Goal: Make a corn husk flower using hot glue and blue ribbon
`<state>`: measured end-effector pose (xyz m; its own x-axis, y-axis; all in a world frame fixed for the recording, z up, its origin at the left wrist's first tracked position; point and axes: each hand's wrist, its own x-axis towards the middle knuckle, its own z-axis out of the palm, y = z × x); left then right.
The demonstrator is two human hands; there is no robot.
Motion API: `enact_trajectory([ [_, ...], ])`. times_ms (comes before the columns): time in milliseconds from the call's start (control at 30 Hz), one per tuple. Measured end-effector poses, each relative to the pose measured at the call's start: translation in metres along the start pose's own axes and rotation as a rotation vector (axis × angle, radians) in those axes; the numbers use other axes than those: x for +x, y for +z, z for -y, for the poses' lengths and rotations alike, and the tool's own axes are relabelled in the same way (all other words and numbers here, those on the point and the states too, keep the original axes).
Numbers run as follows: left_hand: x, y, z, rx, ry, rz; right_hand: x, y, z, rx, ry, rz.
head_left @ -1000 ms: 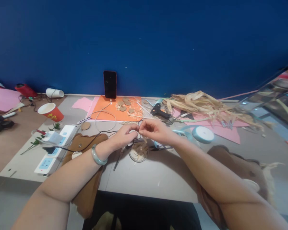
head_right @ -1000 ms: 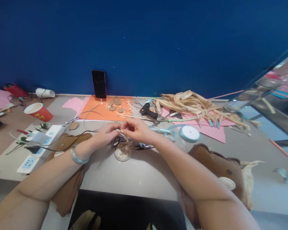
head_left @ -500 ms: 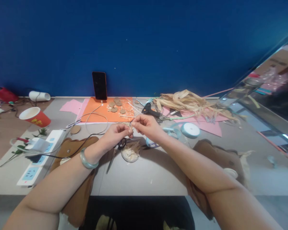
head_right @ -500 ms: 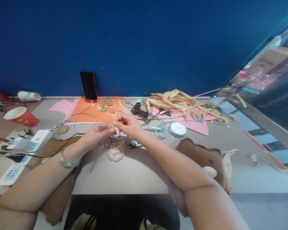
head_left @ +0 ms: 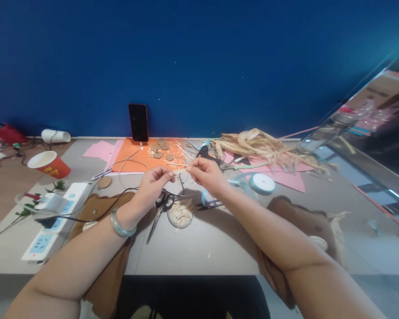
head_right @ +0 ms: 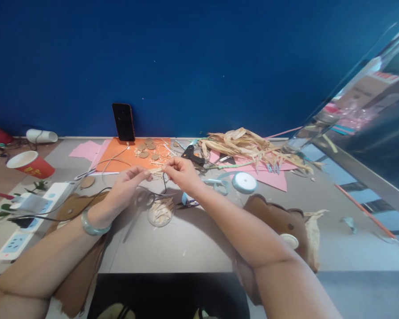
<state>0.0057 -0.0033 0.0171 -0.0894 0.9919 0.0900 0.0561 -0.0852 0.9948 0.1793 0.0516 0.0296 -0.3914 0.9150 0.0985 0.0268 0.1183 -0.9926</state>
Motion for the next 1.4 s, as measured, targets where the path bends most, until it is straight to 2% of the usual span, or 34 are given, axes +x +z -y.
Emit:
enact_trajectory([
  [100,0.001,-0.001,0.0,0.006,0.001,-0.056,0.004,-0.003,-0.003,0.033,-0.002,-0.04],
  [200,0.002,-0.003,0.002,-0.013,-0.007,-0.097,0.007,-0.006,-0.006,0.013,-0.04,-0.134],
  [267,0.002,-0.002,0.003,-0.018,-0.017,-0.024,0.004,-0.006,-0.006,-0.102,-0.123,-0.212],
  [367,-0.001,0.001,0.003,-0.025,-0.034,0.179,-0.005,-0.004,-0.005,-0.386,-0.328,-0.268],
  [433,-0.002,0.003,0.003,-0.067,-0.054,0.238,-0.011,-0.003,-0.005,-0.591,-0.488,-0.223],
  [600,-0.002,0.002,0.003,-0.215,-0.04,0.256,-0.017,-0.005,-0.014,-1.06,-0.904,0.044],
  [733,-0.001,0.001,0.003,-0.265,-0.105,0.21,-0.014,-0.007,-0.018,-1.214,-1.16,0.132],
  [800,0.0,0.001,0.003,-0.269,-0.131,0.168,-0.014,-0.007,-0.019,-1.235,-1.197,0.15],
  [867,0.0,0.001,0.003,-0.273,-0.133,0.151,-0.015,-0.004,-0.019,-1.202,-1.14,0.203],
  [933,0.0,0.0,0.003,-0.263,-0.113,0.148,-0.016,-0.001,-0.019,-1.074,-1.012,0.215],
  [1100,0.001,0.0,0.001,-0.172,-0.066,0.135,-0.015,0.006,-0.014,-0.502,-0.462,-0.012],
  [1167,0.001,0.002,0.0,-0.142,-0.047,0.137,-0.011,0.008,-0.013,-0.296,-0.235,-0.016],
  [1233,0.0,0.003,-0.001,-0.122,-0.045,0.155,-0.008,0.008,-0.012,-0.149,-0.062,0.066],
  [1300,-0.001,0.003,0.0,-0.117,-0.058,0.18,-0.006,0.009,-0.012,-0.049,0.035,0.131],
  [1400,-0.002,0.003,0.004,-0.123,-0.104,0.206,-0.006,0.009,-0.011,0.05,0.074,0.137],
])
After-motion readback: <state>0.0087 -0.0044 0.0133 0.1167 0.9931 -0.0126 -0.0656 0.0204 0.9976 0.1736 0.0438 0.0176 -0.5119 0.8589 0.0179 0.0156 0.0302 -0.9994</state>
